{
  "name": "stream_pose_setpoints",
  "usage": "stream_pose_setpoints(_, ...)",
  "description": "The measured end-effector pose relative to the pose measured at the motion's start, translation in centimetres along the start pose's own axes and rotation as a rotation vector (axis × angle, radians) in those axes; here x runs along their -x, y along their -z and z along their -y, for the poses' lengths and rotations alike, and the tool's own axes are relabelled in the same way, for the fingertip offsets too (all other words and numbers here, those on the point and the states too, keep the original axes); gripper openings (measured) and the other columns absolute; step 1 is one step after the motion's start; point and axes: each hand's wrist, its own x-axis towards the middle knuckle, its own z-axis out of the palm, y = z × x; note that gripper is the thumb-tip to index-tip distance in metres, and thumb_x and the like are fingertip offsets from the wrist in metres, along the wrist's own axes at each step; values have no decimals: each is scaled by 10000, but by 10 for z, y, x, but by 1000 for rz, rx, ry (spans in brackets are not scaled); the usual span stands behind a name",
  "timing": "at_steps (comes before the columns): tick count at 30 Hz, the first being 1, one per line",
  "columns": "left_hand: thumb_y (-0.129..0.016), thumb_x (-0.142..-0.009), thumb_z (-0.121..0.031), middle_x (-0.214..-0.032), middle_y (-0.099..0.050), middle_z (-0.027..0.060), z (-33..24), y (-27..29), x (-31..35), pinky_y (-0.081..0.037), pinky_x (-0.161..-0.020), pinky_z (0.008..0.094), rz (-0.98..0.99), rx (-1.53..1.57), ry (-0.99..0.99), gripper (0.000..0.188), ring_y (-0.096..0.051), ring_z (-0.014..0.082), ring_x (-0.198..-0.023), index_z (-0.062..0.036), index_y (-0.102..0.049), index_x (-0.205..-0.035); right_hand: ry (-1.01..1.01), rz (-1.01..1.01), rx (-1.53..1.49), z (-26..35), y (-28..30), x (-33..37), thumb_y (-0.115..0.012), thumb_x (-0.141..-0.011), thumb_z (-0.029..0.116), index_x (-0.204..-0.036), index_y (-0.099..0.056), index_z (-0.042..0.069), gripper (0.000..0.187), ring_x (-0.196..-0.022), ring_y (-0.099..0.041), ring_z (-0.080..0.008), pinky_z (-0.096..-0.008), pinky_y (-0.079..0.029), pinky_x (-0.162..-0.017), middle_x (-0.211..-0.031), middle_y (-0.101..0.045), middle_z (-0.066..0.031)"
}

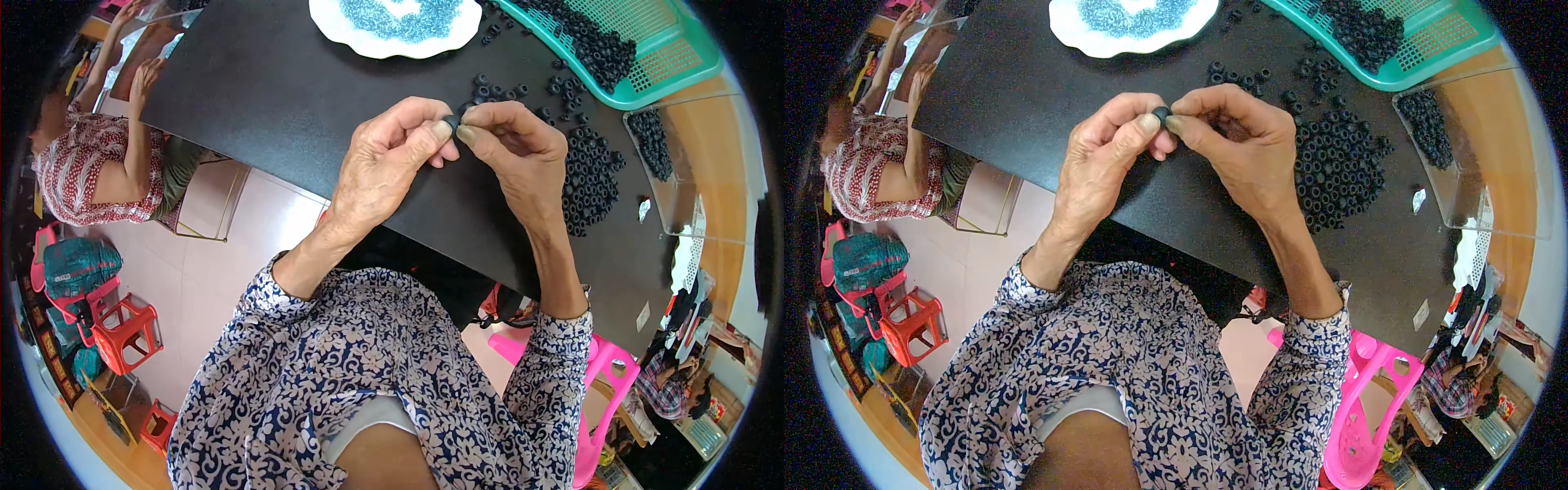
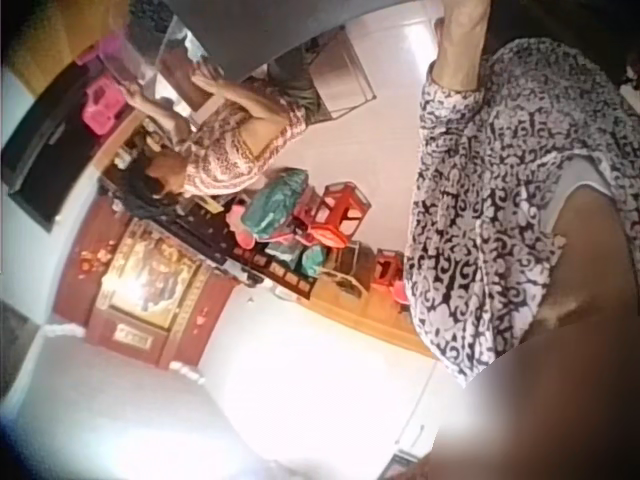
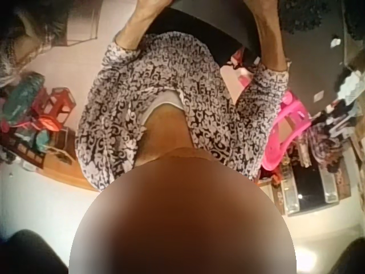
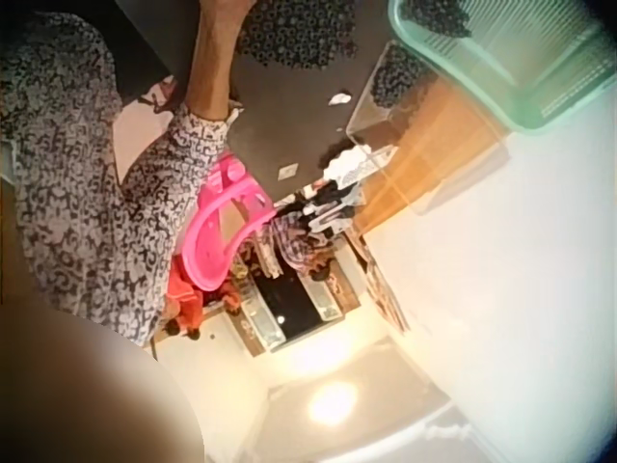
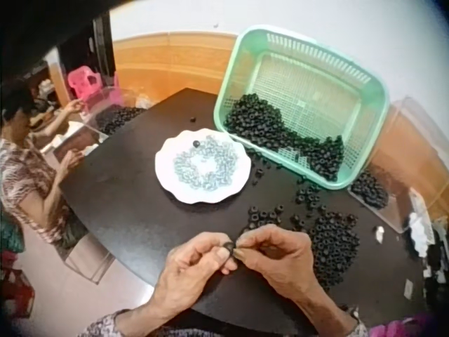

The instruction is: The person is inserting small blue beads into black circular ring-shaped components.

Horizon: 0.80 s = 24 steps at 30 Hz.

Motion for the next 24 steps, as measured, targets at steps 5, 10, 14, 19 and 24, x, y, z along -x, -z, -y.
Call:
stream_pose_setpoints(5, -554, -969, -139, -832, -650, 53, 1, 1, 2, -498, -705, 232, 11, 10, -31, 205, -617, 98, -797, 26, -613, -1074, -42, 18, -19, 2, 0, 1, -708, -820, -16, -933, -679, -23, 116, -762, -646, -92, -203, -509, -686, -833, -676, -36)
stream_pose_setpoints(10, -554, -968, -133, -851, -652, 55, 3, 2, 2, -497, -705, 232, 10, 46, -23, 201, -620, 98, -791, 24, -613, -1080, -31, -47, 10, 1, -5, 3, -721, -814, 3, -914, -687, -13, 106, -750, -630, -73, -189, -500, -680, -821, -680, -25)
stream_pose_setpoints(14, -558, -965, -126, -854, -653, 55, 1, 3, 3, -494, -702, 228, 42, 5, -30, 203, -622, 101, -790, 26, -612, -1088, -133, 1, 49, 3, 4, 3, -733, -802, -3, -946, -682, -2, 153, -820, -618, -77, -196, -501, -757, -902, -670, -20)
stream_pose_setpoints(19, -558, -964, -129, -859, -654, 55, 1, 3, 2, -490, -706, 227, 56, -9, 7, 217, -617, 100, -791, 31, -609, -1101, -122, 89, -2, 1, 5, 2, -729, -805, -10, -946, -673, -2, 151, -812, -612, -73, -192, -495, -751, -910, -666, -21)
stream_pose_setpoints(24, -542, -975, -155, -847, -662, 62, 2, 5, 2, -489, -715, 229, 56, 57, 30, 239, -613, 102, -790, 32, -609, -1108, -129, 50, -11, 1, 1, 2, -731, -805, -5, -958, -664, -2, 167, -822, -610, -72, -193, -492, -756, -921, -663, -20)
